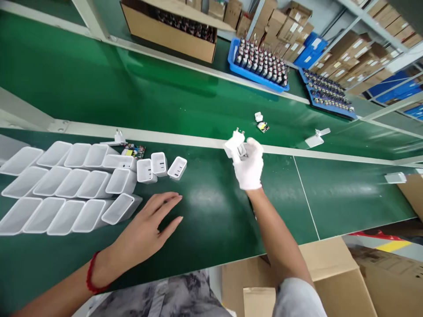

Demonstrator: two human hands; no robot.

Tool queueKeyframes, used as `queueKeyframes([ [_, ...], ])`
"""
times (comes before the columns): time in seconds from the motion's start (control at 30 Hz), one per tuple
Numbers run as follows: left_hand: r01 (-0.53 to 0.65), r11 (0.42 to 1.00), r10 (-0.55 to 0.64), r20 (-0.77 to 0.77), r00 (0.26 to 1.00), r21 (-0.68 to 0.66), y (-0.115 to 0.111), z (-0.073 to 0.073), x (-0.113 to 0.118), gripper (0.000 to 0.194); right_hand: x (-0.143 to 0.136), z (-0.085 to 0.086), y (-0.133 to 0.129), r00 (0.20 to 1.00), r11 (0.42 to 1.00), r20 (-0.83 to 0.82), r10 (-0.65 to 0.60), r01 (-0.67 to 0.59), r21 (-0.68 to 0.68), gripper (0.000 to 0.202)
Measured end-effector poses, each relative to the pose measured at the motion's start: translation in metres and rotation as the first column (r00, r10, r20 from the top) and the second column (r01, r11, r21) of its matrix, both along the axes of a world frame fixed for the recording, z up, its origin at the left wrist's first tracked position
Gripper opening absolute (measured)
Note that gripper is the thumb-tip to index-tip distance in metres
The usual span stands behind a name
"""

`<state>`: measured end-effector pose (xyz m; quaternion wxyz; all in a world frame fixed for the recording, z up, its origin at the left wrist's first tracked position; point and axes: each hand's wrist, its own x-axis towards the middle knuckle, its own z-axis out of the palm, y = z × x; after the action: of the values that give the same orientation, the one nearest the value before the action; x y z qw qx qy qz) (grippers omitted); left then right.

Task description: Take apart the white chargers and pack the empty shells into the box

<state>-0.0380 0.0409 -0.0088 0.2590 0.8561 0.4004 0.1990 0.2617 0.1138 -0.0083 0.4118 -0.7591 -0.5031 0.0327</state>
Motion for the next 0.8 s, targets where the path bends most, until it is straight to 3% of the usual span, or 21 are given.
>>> queueKeyframes([
  [0.13, -0.107, 0.961, 0.158, -0.189, 0.969, 0.255, 0.024, 0.008, 0.021, 0.045, 0.029, -0.003, 0.091, 0.998, 0.985, 0.055, -0.009, 0.018, -0.172, 0.068],
  [0.23, -0.103, 0.933, 0.227, -0.342, 0.912, 0.345, 0.040, 0.006, 0.031, 0.043, 0.049, -0.009, 0.126, 0.997, 0.972, 0.068, 0.025, -0.008, -0.236, 0.063],
  [0.33, -0.082, 0.933, 0.229, -0.402, 0.886, 0.352, 0.050, 0.002, 0.037, 0.037, 0.084, -0.007, 0.133, 0.994, 0.962, 0.100, 0.031, -0.002, -0.274, 0.059],
  [0.43, -0.079, 0.937, 0.214, -0.381, 0.899, 0.340, 0.053, 0.005, 0.037, 0.032, 0.132, -0.001, 0.128, 0.978, 0.958, 0.191, -0.085, 0.132, -0.254, 0.054],
  [0.53, -0.018, 0.950, 0.119, -0.305, 0.945, 0.313, 0.045, 0.010, 0.030, 0.026, 0.176, -0.004, 0.127, 0.954, 0.934, 0.256, -0.157, 0.228, -0.276, 0.064],
  [0.67, 0.073, 0.979, -0.037, -0.188, 0.981, 0.188, 0.021, 0.008, 0.015, 0.023, 0.216, -0.020, 0.130, 0.966, 0.917, 0.238, -0.104, 0.186, -0.353, 0.064],
  [0.8, 0.044, 0.998, -0.038, -0.137, 0.990, 0.043, 0.005, 0.007, 0.005, 0.022, 0.238, -0.022, 0.131, 0.976, 0.943, 0.206, -0.070, 0.132, -0.306, 0.040],
])
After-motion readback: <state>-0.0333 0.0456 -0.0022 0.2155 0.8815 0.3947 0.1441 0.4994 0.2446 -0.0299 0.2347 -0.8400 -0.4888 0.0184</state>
